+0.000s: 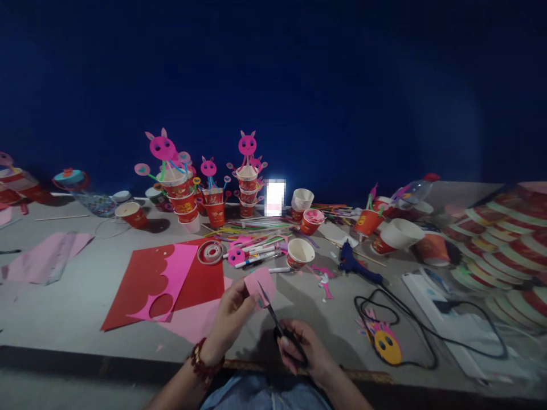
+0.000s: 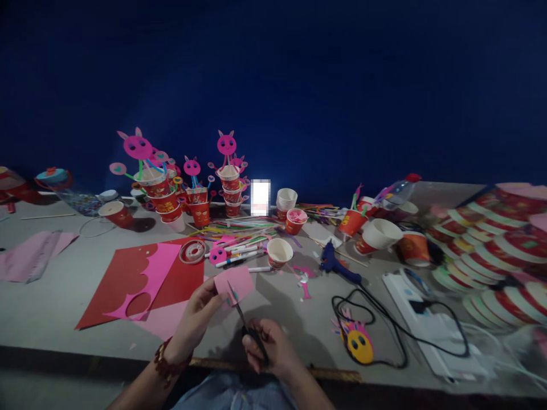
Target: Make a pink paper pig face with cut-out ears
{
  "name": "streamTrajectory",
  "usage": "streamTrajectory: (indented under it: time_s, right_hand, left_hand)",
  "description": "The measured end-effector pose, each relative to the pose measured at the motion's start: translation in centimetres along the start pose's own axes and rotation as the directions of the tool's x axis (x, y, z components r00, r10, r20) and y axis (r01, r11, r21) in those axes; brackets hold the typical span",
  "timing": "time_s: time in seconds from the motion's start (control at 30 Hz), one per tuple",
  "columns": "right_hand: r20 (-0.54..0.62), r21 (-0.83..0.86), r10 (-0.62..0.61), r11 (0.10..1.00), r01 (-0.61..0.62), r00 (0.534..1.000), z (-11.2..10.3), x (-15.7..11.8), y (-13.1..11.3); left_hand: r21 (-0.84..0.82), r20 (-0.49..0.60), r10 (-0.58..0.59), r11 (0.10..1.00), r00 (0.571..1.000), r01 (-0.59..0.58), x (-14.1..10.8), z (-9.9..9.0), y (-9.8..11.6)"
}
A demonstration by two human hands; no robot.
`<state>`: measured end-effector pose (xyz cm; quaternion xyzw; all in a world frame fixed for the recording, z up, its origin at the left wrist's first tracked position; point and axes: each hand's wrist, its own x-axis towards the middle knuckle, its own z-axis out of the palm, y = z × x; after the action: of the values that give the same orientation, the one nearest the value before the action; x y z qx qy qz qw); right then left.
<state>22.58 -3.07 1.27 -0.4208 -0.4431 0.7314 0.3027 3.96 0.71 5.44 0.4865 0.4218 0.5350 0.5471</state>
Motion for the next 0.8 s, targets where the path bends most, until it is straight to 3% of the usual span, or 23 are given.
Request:
streamTrajectory:
  time_s: [0.5,0.8]
  right_hand:
    - [-0.037,0.019,0.026,0.999,-0.026,0.999,0.2,0.0,-0.2]
    - [0.029,0.012,0.001,1.0,-0.002,1.0,0.0,-0.1,-0.3]
  left_hand:
    - [-0.05,-0.049,-0.011,0.999,0.999,0.008,-0.2,0.3,-0.7]
    - [-0.095,-0.047,-0.025,0.995,0.999,0.021,-0.6,0.6,-0.6]
